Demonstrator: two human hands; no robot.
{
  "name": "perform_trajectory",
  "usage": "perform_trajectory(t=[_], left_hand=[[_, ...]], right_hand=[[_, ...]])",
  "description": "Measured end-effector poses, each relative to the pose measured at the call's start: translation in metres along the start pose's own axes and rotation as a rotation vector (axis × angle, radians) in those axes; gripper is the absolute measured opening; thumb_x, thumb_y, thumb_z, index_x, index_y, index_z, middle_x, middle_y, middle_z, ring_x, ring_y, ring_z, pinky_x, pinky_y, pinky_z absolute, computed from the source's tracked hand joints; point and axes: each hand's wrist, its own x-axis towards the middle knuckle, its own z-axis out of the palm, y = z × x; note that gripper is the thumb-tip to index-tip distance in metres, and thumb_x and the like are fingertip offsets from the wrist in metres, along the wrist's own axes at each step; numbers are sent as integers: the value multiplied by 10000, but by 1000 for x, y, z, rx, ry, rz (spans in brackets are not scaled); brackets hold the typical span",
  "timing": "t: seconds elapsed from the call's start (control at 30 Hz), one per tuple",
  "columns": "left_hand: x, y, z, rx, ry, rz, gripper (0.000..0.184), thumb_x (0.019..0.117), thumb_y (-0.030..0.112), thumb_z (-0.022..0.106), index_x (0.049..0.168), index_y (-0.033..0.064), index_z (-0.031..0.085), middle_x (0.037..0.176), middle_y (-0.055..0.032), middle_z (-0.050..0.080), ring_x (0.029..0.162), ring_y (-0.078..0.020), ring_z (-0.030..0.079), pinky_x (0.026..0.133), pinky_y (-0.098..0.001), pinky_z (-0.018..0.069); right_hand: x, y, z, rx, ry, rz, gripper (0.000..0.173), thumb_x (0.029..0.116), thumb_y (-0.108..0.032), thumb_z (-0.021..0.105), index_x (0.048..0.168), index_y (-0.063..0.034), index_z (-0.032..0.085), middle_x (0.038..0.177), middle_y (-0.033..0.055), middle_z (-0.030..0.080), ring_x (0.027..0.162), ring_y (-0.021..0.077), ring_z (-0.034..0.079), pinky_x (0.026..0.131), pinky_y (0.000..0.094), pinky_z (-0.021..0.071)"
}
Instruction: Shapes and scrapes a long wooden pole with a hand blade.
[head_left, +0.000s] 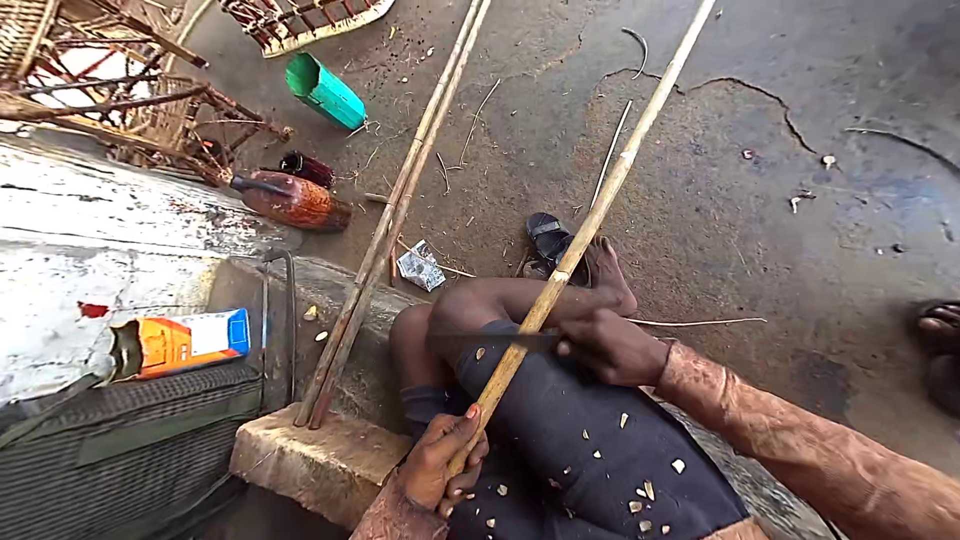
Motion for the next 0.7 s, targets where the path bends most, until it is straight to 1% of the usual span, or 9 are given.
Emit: perform_trajectory(t=[0.03,0.17,0.23,0.3,0.47,0.53,0.6,0.63,0.7], left_hand=[[-1,-1,-1,-31,-14,-16,451,1020,348,355,683,175,599,540,85,517,336,18,408,313,-141,361],[4,-2,-6,-35,-5,60,441,1033,346,415,754,135,685,537,58,574,332,-3,461,303,-169,398],[-5,-3,-6,108,137,173,266,985,355,589,921,108,665,524,57,570,346,-32,503,301,-202,419],[-3,-7,0,361,273,307,443,876,439,761,1084,73,620,587,50,598,377,-45,510,322,-224,437],[-5,-19,22,1247,710,611,541,1007,482,484,1076,19,756,692,-85,709,534,-219,675,510,-442,574],[-7,-13,36,1340,776,581,495,1021,393,476,1095,-15,746,760,-148,730,617,-308,715,576,-514,588],[-6,-13,40,1358,783,585,500,1024,388,470,1084,-27,745,764,-159,727,625,-322,716,576,-515,585],[-5,-12,37,1364,771,608,533,1030,420,443,1053,-17,746,728,-141,711,596,-297,701,551,-488,575],[1,-10,32,1345,747,648,605,1047,484,382,998,-1,740,656,-109,667,541,-249,662,510,-446,552]], right_hand=[[-1,2,1,-17,-24,-29,354,1035,-310,475,889,-47,661,604,40,565,527,184,592,487,420,500],[26,43,-8,398,403,216,339,1078,-300,418,875,-85,584,592,-30,555,465,65,542,455,277,518],[15,13,3,278,166,146,340,1055,-251,452,909,-12,645,681,32,597,581,119,585,568,348,537],[13,0,7,70,-88,-41,350,1037,-298,486,845,-45,634,617,18,545,537,132,557,507,365,483],[29,39,-1,271,301,208,401,1076,-356,440,867,-60,612,618,10,584,497,114,567,483,339,533],[21,6,5,109,67,89,321,1030,-250,476,912,-21,667,662,51,601,575,176,603,553,412,533],[17,0,6,-14,-62,-26,299,1021,-255,501,932,-22,667,610,58,575,530,210,601,501,444,507],[19,12,2,70,17,18,309,1021,-237,501,996,0,697,632,67,595,536,195,594,523,427,515],[35,42,-7,298,317,192,391,1077,-325,435,917,-26,631,613,36,577,486,130,558,476,341,521]])
